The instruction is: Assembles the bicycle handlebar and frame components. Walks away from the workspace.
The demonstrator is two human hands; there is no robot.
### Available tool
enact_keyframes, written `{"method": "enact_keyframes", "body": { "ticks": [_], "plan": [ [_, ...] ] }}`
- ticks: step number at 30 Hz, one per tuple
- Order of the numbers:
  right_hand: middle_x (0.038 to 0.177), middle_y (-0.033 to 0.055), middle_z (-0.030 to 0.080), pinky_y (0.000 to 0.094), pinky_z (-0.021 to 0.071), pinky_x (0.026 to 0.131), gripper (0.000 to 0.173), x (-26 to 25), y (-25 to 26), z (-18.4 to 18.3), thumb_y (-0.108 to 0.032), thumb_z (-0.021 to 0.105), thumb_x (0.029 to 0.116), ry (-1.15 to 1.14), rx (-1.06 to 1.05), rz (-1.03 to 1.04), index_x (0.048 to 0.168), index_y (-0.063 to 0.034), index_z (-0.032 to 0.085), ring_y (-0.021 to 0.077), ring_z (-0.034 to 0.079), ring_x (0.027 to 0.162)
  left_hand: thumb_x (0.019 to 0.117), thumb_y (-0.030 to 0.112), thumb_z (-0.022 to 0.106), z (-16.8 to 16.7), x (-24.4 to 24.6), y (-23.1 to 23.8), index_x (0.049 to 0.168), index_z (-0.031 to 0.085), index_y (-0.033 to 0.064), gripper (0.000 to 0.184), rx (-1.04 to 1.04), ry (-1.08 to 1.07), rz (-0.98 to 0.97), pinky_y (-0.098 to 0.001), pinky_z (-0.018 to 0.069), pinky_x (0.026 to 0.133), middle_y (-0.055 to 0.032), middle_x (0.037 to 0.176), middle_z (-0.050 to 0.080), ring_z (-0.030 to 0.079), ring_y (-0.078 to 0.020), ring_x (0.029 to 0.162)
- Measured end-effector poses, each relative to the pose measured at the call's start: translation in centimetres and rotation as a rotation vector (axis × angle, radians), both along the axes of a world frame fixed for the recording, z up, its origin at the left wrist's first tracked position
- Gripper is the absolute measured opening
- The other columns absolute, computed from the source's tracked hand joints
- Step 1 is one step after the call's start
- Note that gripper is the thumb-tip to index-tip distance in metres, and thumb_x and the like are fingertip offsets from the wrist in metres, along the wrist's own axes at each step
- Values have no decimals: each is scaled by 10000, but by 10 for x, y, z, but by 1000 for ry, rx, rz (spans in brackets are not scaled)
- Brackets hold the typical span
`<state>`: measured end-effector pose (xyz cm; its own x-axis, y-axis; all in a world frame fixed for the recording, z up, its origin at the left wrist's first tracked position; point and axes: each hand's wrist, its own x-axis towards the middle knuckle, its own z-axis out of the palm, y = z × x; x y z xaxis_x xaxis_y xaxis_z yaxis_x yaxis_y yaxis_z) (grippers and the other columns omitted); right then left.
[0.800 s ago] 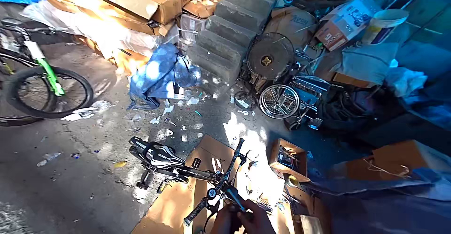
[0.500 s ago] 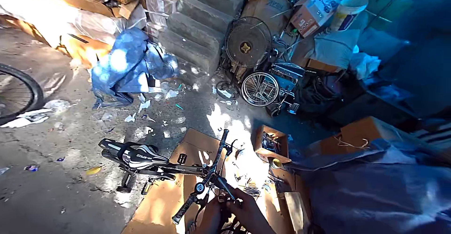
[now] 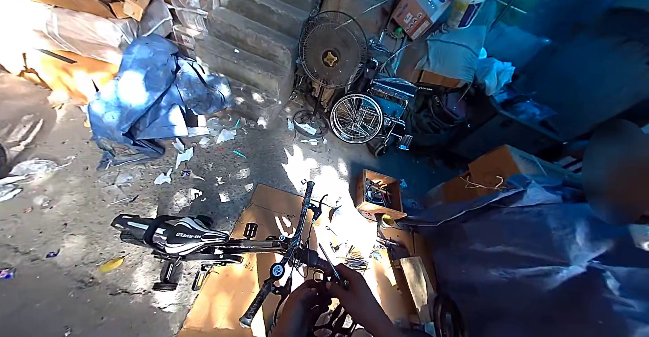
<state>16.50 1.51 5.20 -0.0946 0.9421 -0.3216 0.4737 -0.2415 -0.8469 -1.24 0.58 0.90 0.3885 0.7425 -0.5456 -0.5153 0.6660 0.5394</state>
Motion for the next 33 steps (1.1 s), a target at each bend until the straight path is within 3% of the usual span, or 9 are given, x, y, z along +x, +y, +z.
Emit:
{"method": "enact_keyframes", "body": {
  "ticks": [3, 8, 10, 13, 15, 18, 22, 27, 33],
  "plan": [
    [1024, 37, 701, 366, 575, 789, 260, -2, -5, 2, -253, 653, 959, -27, -21, 24, 1164, -98, 696, 139, 670, 868, 1062, 126, 431, -4, 13, -1, 1108, 628, -39, 261, 30, 217, -12, -368, 591, 655, -142, 850, 699, 685, -218, 710],
    [984, 34, 695, 359, 567, 768, 264, 4, -7, 2, -275, 659, 960, -39, -5, 6, 1157, -102, 692, 132, 661, 837, 1046, 135, 451, 3, 9, -1, 1060, 632, -48, 258, -88, -11, 26, -386, 588, 694, -163, 863, 710, 692, -238, 751],
    [981, 32, 696, 359, 567, 764, 262, 5, -10, 4, -275, 660, 961, -34, -8, 3, 1162, -110, 691, 133, 661, 830, 1051, 136, 471, 2, 11, -3, 1077, 642, -42, 249, -4, 69, -26, -373, 588, 700, -146, 867, 708, 688, -221, 756],
    [1045, 61, 707, 388, 572, 805, 297, -3, -18, 12, -286, 646, 968, -102, 25, 66, 1198, -104, 689, 161, 675, 881, 1075, 142, 420, -3, 24, -7, 1083, 626, -13, 258, 12, 218, -4, -327, 548, 588, -103, 787, 668, 636, -174, 644],
    [1087, 55, 712, 387, 575, 853, 300, -5, -22, 17, -293, 649, 965, -144, 62, 86, 1203, -117, 693, 158, 684, 938, 1096, 200, 386, -2, 23, -9, 1053, 633, 6, 317, -82, 104, 56, -370, 573, 671, -115, 825, 681, 660, -197, 724],
    [1037, 51, 707, 384, 571, 790, 296, 0, -25, 16, -308, 647, 968, -144, 44, 27, 1195, -123, 689, 157, 673, 864, 1042, 168, 399, -3, 16, -13, 1071, 647, -24, 315, -33, -41, 49, -407, 588, 790, -148, 923, 716, 697, -230, 846],
    [1032, 46, 705, 398, 574, 781, 310, -2, -32, 14, -310, 639, 969, -140, -15, 21, 1220, -132, 675, 167, 675, 854, 1087, 205, 419, -15, 26, -17, 1113, 628, -11, 301, 56, 178, -22, -351, 561, 625, -114, 821, 676, 643, -182, 684],
    [968, 32, 692, 377, 567, 714, 299, 13, -29, 2, -315, 645, 969, -86, -17, 6, 1203, -132, 680, 149, 653, 779, 1035, 159, 437, -11, 19, -20, 1034, 655, -25, 285, -50, -20, 4, -397, 583, 771, -144, 908, 716, 692, -225, 830],
    [1022, 32, 709, 400, 584, 776, 344, 18, -8, -8, -328, 664, 958, -43, -26, 68, 1245, -137, 669, 154, 679, 851, 1057, 225, 451, -24, 29, -20, 1050, 665, 7, 306, 48, 242, 53, -359, 572, 726, -98, 895, 701, 672, -185, 802]
  ]
}}
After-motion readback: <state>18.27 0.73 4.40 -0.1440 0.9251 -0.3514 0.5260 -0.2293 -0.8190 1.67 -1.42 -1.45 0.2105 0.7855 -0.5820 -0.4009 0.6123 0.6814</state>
